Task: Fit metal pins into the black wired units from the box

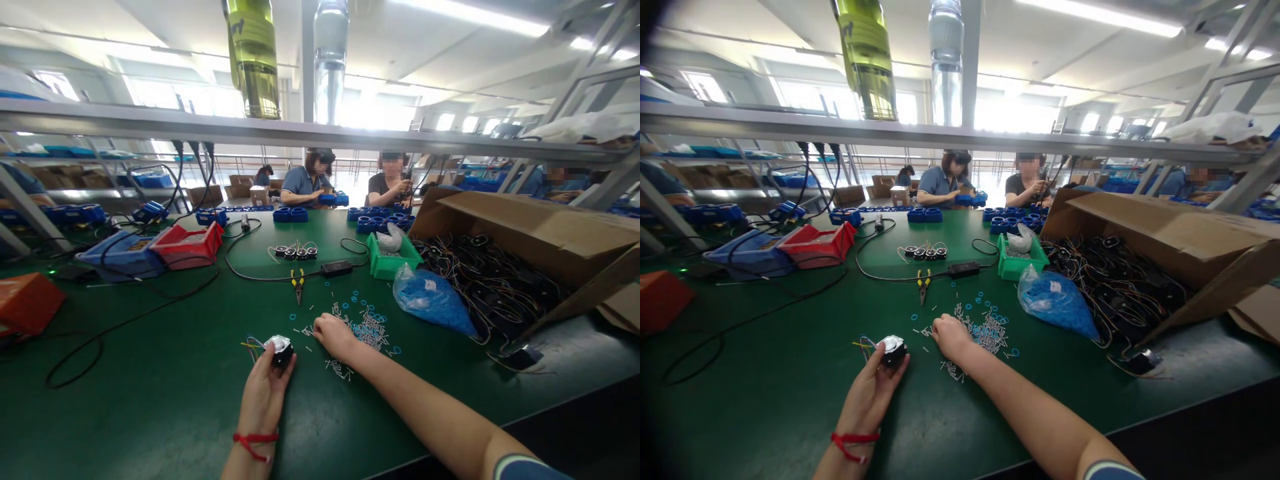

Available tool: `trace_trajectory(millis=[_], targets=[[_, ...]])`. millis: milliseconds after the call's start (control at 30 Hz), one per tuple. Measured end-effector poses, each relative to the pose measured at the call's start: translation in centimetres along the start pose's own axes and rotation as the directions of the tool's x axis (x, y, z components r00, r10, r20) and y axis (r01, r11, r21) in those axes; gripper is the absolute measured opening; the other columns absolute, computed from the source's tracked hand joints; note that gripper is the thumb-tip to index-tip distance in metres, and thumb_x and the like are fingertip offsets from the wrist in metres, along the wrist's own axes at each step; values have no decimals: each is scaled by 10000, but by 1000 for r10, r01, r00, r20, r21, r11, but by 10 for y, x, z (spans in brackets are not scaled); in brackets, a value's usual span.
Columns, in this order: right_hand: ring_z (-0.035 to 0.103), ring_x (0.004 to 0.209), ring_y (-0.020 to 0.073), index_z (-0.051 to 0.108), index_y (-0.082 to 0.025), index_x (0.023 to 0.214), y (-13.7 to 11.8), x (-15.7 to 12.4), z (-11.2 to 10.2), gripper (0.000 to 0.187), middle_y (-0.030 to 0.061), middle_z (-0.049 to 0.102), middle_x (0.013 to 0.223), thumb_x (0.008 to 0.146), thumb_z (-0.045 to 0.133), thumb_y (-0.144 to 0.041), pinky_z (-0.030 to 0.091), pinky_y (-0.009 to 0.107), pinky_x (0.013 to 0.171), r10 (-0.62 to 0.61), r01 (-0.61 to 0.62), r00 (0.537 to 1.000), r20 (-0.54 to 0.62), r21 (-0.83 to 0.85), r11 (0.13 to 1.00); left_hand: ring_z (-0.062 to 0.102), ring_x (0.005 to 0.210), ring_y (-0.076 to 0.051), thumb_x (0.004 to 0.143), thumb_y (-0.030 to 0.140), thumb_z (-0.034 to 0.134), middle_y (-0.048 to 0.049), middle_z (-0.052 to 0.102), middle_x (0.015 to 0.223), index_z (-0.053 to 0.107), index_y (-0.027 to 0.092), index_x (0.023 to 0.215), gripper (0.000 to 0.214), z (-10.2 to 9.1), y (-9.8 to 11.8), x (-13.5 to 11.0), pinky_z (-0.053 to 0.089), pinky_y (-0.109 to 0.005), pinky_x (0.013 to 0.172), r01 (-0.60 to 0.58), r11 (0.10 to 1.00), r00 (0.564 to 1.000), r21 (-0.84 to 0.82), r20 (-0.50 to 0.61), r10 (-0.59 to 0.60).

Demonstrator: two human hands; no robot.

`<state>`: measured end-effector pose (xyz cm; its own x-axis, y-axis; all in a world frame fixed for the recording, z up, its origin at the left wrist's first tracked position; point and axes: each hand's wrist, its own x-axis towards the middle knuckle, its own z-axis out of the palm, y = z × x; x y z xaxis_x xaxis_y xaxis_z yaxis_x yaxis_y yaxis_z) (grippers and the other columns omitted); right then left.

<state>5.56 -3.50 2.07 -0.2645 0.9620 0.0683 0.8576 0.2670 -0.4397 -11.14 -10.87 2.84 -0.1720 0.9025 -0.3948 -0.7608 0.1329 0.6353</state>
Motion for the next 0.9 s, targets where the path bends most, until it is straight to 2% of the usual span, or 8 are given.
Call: trace_trajectory(millis=[167,233,333,367,433,533,700,900], targets=[[580,854,144,606,-166,841,-7,-12,-6,89,46,610,896,856,530,-210,429,239,777,-21,25,998,-56,75,997,640,855,-214,805,158,548,-98,643,914,578,121,911,117,5,0,-7,554,-399,754,44,999,998,12,53,-45],[597,779,119,584,-170,889,-14,-20,-13,125,18,626,828,890,478,-237,447,220,727,-63,76,996,-66,225,971,643,837,-217,809,158,530,-115,644,907,572,112,928,135,7,1,-9,562,-357,699,68,997,995,34,76,-70],[618,703,113,567,-173,929,-26,-31,-24,151,-6,636,770,882,481,-288,473,223,669,-114,142,990,-85,585,798,638,737,-192,818,203,508,-138,643,888,570,88,962,194,8,1,-12,539,-262,558,155,985,970,76,177,-166],[625,713,121,570,-172,926,-30,-34,-28,157,-3,640,782,864,505,-301,481,233,675,-116,147,989,-91,670,728,629,697,-176,823,230,498,-140,641,879,570,81,976,226,8,1,-14,519,-238,520,189,978,951,87,233,-204],[633,739,136,581,-175,915,-36,-39,-33,165,4,644,811,833,547,-314,489,252,697,-113,142,989,-90,747,649,603,637,-147,836,282,468,-132,637,862,567,74,1012,290,7,2,-17,489,-216,490,238,966,902,102,347,-259],[628,775,147,597,-182,891,-41,-42,-36,158,8,645,837,820,571,-320,481,269,735,-119,162,987,-111,752,639,560,570,-114,843,338,429,-113,630,812,567,75,1003,337,5,3,-17,449,-197,472,258,961,866,101,416,-277],[588,805,143,630,-198,850,-43,-44,-35,88,0,635,846,825,577,-262,444,270,753,-183,253,967,-178,578,776,524,529,-108,849,385,394,-108,619,772,555,88,939,350,2,2,-16,394,-192,437,226,967,867,113,429,-253],[573,825,136,629,-197,828,-43,-44,-33,70,0,625,841,842,560,-189,439,270,775,-313,393,918,-242,450,802,515,518,-110,846,390,396,-105,622,760,539,102,942,335,2,1,-15,379,-196,434,185,975,866,119,449,-219]])
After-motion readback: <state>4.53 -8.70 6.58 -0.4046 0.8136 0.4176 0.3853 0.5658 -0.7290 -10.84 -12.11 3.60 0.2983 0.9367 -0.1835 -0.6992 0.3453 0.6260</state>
